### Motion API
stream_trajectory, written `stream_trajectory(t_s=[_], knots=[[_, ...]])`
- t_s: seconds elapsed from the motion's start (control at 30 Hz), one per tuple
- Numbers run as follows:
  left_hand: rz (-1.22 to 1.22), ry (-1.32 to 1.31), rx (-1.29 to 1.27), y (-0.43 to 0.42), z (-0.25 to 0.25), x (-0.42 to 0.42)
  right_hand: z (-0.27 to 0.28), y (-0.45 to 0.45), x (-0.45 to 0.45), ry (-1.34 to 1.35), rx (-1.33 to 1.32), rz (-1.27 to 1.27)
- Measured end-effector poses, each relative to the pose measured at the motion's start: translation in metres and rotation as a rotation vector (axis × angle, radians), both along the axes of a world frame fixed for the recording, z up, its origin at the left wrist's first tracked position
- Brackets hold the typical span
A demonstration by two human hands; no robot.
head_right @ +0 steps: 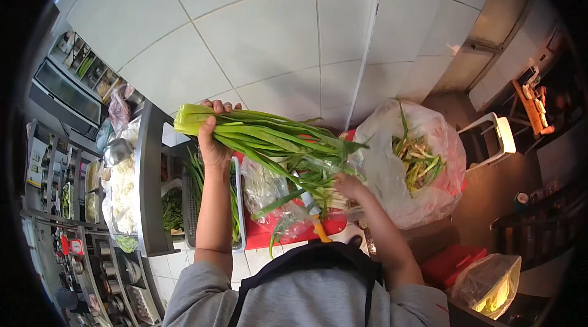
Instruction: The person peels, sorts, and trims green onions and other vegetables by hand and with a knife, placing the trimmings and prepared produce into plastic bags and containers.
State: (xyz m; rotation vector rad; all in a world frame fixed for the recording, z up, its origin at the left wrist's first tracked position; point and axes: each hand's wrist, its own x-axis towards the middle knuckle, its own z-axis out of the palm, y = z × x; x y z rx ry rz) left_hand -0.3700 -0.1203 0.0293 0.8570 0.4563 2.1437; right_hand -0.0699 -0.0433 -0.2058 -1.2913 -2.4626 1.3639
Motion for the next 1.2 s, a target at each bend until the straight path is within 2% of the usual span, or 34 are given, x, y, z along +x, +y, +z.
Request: stream_trajectory(t_s=[0.03, 0.1, 0.17, 0.23, 0.3, 0.4, 0.47, 0.53, 0.6, 0.7, 0.83, 0.93, 1.07, 1.1, 1.2], knots=[[0.003, -0.050, 0.004, 0.004, 0.002, 0.005, 0.030, 0.009, 0.009, 0.001, 0.002, -0.017], [-0.009, -0.111, -0.007, 0.012, 0.001, 0.015, 0.045, 0.046, 0.038, -0.146, -0.043, -0.031], [-0.019, -0.166, -0.031, 0.023, 0.000, 0.030, 0.104, 0.049, 0.072, -0.067, 0.157, -0.159], [0.005, -0.196, -0.108, 0.040, -0.005, 0.052, 0.160, 0.059, 0.093, 0.047, 0.334, -0.238], [0.032, -0.220, -0.175, 0.058, -0.008, 0.082, 0.190, 0.074, 0.111, 0.213, 0.534, -0.424], [0.029, -0.236, -0.249, 0.087, -0.014, 0.135, 0.258, 0.078, 0.114, 0.567, 0.858, -0.545], [0.006, -0.237, -0.305, 0.109, -0.023, 0.167, 0.273, 0.085, 0.117, 0.692, 0.940, -0.222], [-0.051, -0.249, -0.354, 0.127, -0.036, 0.198, 0.272, 0.081, 0.116, 0.618, 0.591, 0.093], [-0.050, -0.227, -0.363, 0.141, -0.044, 0.227, 0.241, 0.093, 0.112, 0.511, 0.743, 0.162], [-0.194, -0.310, -0.496, 0.151, -0.078, 0.245, 0.208, 0.113, 0.124, 0.440, 0.696, 0.098], [-0.376, -0.499, -0.550, 0.153, -0.150, 0.266, 0.174, 0.133, 0.147, 0.210, 0.351, 0.157], [-0.396, -0.482, -0.589, 0.136, -0.194, 0.289, 0.146, 0.147, 0.157, 0.207, 0.177, 0.144], [-0.406, -0.618, -0.591, 0.116, -0.272, 0.298, 0.129, 0.155, 0.161, 0.038, -0.242, 0.056], [-0.366, -0.632, -0.601, 0.113, -0.285, 0.299, 0.113, 0.156, 0.163, -0.027, -0.264, 0.163], [-0.318, -0.665, -0.582, 0.110, -0.290, 0.301, 0.080, 0.128, 0.165, -0.073, 0.147, 0.403]])
